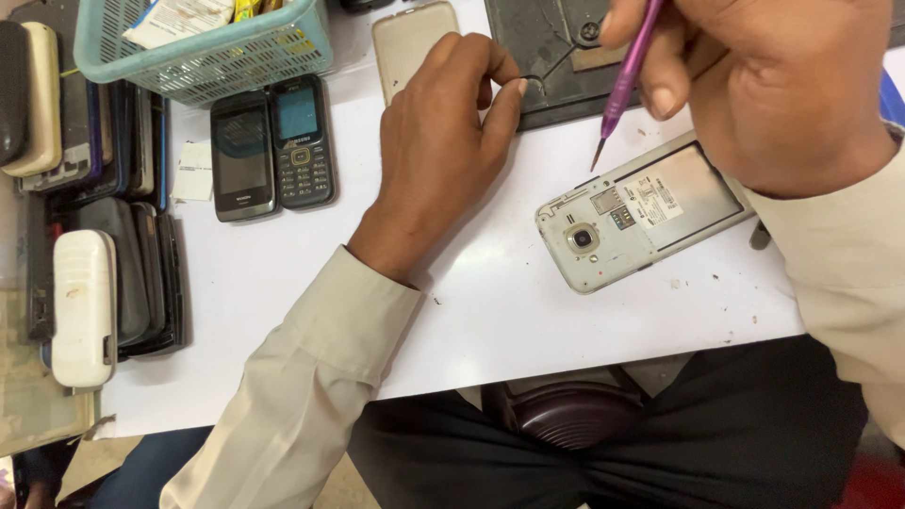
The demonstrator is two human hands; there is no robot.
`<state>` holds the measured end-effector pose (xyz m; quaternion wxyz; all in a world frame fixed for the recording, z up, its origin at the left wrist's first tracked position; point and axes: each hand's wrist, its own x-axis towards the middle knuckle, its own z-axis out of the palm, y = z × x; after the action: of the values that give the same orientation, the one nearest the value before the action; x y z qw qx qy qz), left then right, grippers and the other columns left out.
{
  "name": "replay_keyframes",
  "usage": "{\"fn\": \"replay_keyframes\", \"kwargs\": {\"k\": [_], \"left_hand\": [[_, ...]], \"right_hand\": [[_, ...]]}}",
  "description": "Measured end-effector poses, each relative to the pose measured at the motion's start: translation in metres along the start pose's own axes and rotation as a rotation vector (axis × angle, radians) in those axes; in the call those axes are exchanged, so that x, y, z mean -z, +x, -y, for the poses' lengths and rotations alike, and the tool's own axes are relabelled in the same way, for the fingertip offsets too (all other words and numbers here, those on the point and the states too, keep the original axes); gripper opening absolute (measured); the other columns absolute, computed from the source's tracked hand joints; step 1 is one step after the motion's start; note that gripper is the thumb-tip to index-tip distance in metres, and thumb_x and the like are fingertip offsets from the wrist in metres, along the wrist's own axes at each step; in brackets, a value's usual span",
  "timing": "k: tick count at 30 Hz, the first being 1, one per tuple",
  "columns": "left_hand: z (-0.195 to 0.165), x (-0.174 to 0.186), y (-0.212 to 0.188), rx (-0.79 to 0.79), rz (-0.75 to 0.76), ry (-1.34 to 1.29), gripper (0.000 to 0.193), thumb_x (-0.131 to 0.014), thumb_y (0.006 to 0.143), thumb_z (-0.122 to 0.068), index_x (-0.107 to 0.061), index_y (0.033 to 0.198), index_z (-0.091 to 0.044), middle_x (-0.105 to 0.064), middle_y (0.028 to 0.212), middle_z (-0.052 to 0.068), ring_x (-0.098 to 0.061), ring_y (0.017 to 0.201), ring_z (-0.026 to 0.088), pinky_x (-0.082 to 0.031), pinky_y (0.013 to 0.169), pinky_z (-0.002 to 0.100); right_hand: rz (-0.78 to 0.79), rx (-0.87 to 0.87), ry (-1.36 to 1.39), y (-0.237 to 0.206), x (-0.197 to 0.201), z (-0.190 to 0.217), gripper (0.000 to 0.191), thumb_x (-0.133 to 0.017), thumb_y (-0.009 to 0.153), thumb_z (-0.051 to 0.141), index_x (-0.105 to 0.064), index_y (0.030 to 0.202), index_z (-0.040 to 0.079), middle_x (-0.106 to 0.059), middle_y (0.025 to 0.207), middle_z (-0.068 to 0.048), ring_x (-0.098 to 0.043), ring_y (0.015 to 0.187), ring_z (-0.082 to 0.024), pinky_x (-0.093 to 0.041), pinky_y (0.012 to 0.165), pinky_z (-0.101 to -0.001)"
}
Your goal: The person uses a screwdriver to puncture holes in a small cylindrical object, then sets it aside. They pick up a smartphone, remove the back cover, and use a precision screwdriver to unscrew and remove the camera module from the phone's interior.
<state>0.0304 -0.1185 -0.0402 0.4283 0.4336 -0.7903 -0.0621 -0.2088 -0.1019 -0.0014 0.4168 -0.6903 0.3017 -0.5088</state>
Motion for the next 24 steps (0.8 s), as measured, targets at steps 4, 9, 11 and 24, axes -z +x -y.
{"fn": "replay_keyframes", "kwargs": {"k": [4, 9, 11, 24], "left_hand": [[-0.009, 0.017, -0.001, 0.115, 0.165, -0.041, 0.016, -0.076, 0.093, -0.018, -0.065, 0.088, -0.008, -0.06, 0.073, 0.002, -0.059, 0.062, 0.017, -0.044, 0.056, 0.036], [-0.014, 0.03, -0.003, 0.104, 0.415, -0.195, 0.008, -0.072, 0.084, -0.013, -0.07, 0.091, -0.01, -0.065, 0.073, -0.001, -0.064, 0.064, 0.013, -0.05, 0.059, 0.031], [-0.015, 0.033, -0.004, 0.07, 0.486, -0.238, 0.019, -0.076, 0.08, -0.017, -0.07, 0.097, -0.01, -0.066, 0.077, 0.0, -0.066, 0.067, 0.014, -0.051, 0.061, 0.031], [-0.046, 0.018, -0.021, -0.07, 0.616, -0.057, 0.097, -0.091, 0.061, -0.06, -0.048, 0.124, 0.001, -0.059, 0.097, 0.014, -0.066, 0.07, 0.029, -0.051, 0.054, 0.042]], "right_hand": [[-0.036, -0.036, -0.006, -0.002, 0.002, 0.0, 0.027, -0.044, 0.127, 0.006, -0.061, 0.111, -0.006, -0.068, 0.106, -0.015, -0.053, 0.065, -0.014, -0.046, 0.065, -0.0221], [0.045, 0.082, -0.16, 0.001, -0.011, 0.006, 0.025, -0.047, 0.122, 0.011, -0.061, 0.108, -0.004, -0.069, 0.1, -0.014, -0.062, 0.068, -0.014, -0.053, 0.064, -0.0215], [0.101, 0.133, -0.207, 0.007, -0.019, 0.007, 0.029, -0.05, 0.116, 0.014, -0.056, 0.092, 0.0, -0.068, 0.094, -0.013, -0.064, 0.067, -0.014, -0.054, 0.057, -0.0214], [-0.077, -0.062, -0.425, -0.007, -0.018, 0.008, 0.036, -0.054, 0.125, 0.027, -0.067, 0.103, 0.001, -0.069, 0.09, -0.008, -0.061, 0.067, -0.011, -0.048, 0.061, -0.0209]]}}
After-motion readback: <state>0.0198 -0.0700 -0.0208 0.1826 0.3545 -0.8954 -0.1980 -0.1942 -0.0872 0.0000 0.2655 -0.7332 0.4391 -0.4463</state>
